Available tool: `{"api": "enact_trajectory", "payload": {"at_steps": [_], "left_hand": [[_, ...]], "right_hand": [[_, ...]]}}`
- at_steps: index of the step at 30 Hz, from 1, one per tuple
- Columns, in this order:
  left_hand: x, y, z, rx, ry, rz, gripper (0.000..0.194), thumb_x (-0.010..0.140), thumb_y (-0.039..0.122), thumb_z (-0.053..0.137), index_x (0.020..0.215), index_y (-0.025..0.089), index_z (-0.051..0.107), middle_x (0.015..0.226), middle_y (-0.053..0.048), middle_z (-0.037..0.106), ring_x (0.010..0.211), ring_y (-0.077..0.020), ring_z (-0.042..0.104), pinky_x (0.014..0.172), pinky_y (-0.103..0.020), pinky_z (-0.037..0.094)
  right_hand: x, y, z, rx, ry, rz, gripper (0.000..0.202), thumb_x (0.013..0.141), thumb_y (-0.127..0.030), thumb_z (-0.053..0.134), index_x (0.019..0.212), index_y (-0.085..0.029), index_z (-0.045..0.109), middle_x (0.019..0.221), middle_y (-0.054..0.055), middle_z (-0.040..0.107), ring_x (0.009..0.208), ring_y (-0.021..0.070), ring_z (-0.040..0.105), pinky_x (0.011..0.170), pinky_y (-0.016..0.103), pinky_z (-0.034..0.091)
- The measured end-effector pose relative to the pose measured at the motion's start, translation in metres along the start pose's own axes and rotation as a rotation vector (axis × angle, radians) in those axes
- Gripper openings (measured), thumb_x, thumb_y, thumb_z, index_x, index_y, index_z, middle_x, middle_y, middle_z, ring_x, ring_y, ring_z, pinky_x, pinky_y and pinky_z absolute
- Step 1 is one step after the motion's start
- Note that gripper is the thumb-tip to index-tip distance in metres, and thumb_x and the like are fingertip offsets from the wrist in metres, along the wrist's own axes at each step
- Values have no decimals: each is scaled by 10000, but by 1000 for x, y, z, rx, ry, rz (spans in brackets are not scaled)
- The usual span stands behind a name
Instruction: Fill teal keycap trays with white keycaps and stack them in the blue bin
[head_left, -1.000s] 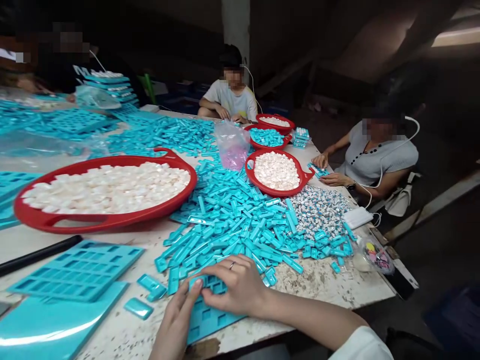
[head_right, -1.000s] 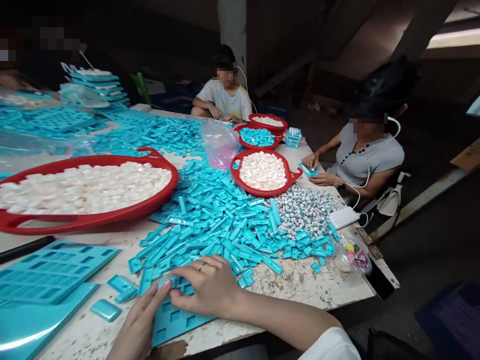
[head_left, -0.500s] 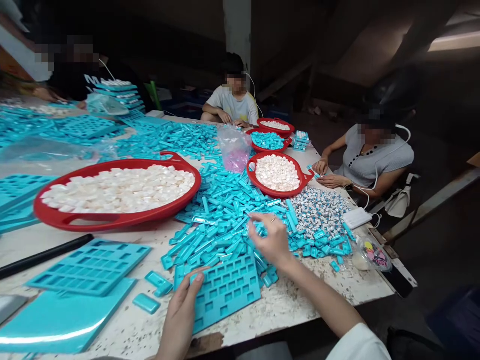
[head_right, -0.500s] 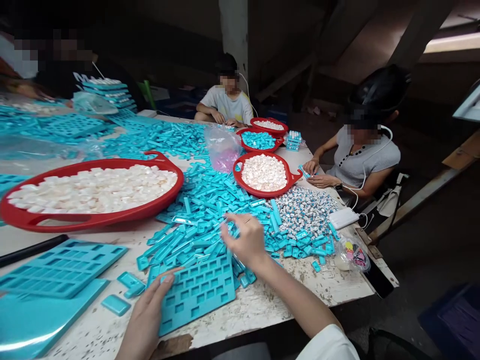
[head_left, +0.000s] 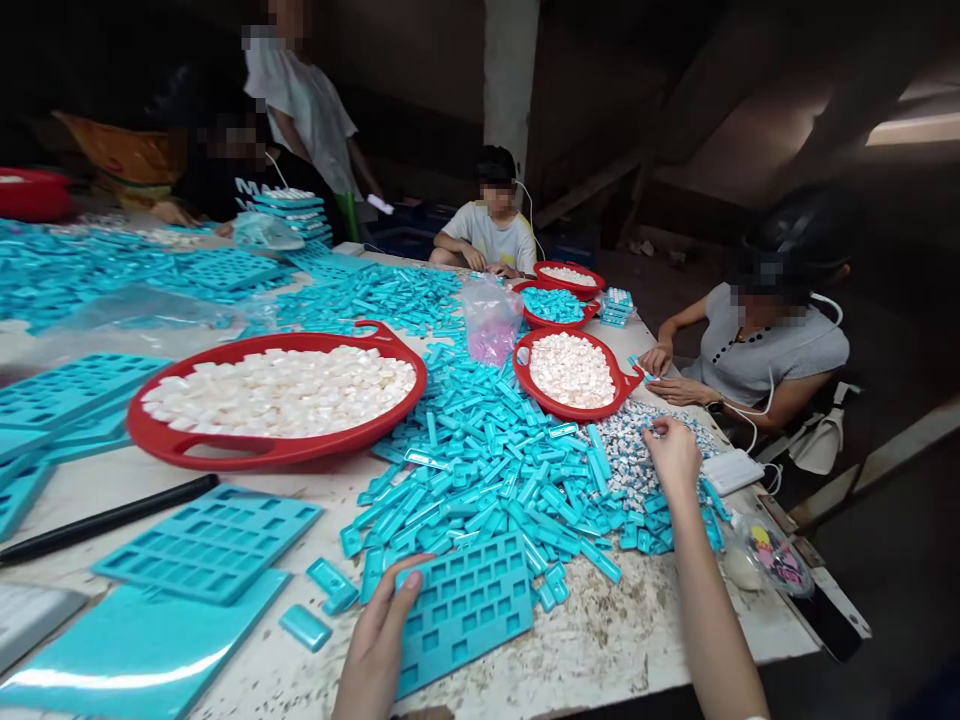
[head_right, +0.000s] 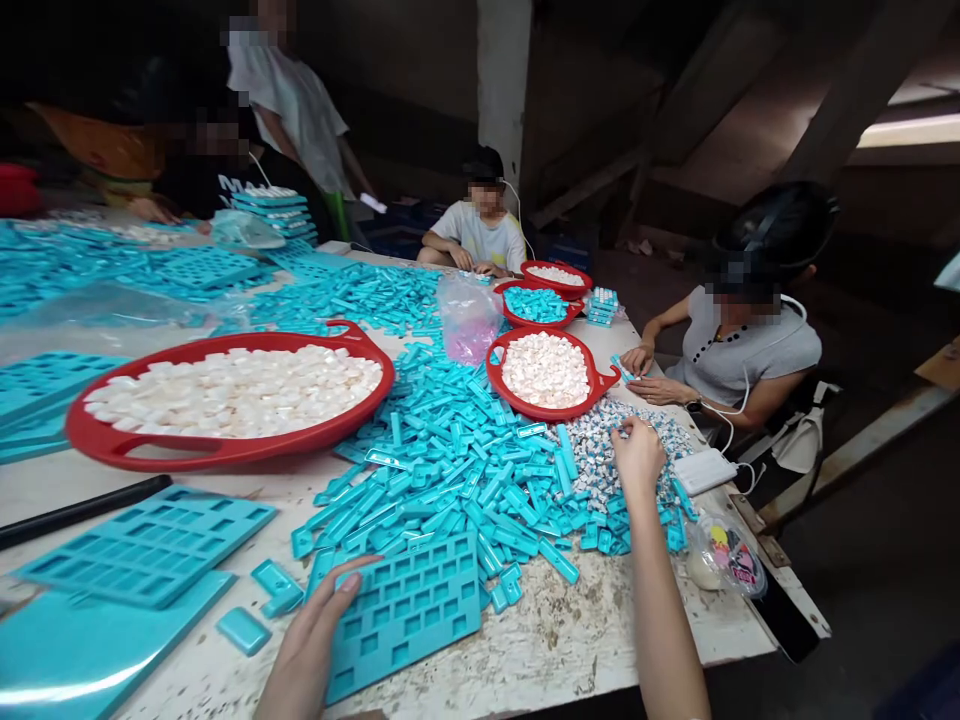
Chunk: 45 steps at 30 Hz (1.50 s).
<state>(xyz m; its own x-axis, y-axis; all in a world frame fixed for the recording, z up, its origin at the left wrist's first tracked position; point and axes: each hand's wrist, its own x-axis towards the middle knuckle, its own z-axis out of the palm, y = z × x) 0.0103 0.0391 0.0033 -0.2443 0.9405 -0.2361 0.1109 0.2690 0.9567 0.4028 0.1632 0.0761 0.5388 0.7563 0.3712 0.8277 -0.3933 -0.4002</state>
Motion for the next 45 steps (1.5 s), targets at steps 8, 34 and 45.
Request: {"api": "enact_trajectory", "payload": {"at_steps": [8,34,45], "left_hand": [[-3,3,-1,21,-10,23,538,850,715,491,1085,275,690,1327,-36,672,1384,-344,489,1140,-422,411],[13,-22,-2,18,-49,217,463,785,660,681,1012,257,691,1132,-52,742,1146,-313,666,985,-387,552],[0,-9,8,-8,15,235,443,801,657,624,969,251,679,1031,-57,734,1104,-325,664,1000,-428,523]], "right_hand": [[3,-10,3,95,96,-90,261,870,-300,596,1035,-156,738,996,110,761,891,257,701,776,324,483],[-207,-132,41,675,-73,-1144,214,912,-286,620,1117,-277,679,951,0,753,868,187,653,746,337,482],[-207,-127,36,805,-237,-1145,172,954,-171,585,1099,-243,643,970,26,733,873,202,644,792,363,473]]}}
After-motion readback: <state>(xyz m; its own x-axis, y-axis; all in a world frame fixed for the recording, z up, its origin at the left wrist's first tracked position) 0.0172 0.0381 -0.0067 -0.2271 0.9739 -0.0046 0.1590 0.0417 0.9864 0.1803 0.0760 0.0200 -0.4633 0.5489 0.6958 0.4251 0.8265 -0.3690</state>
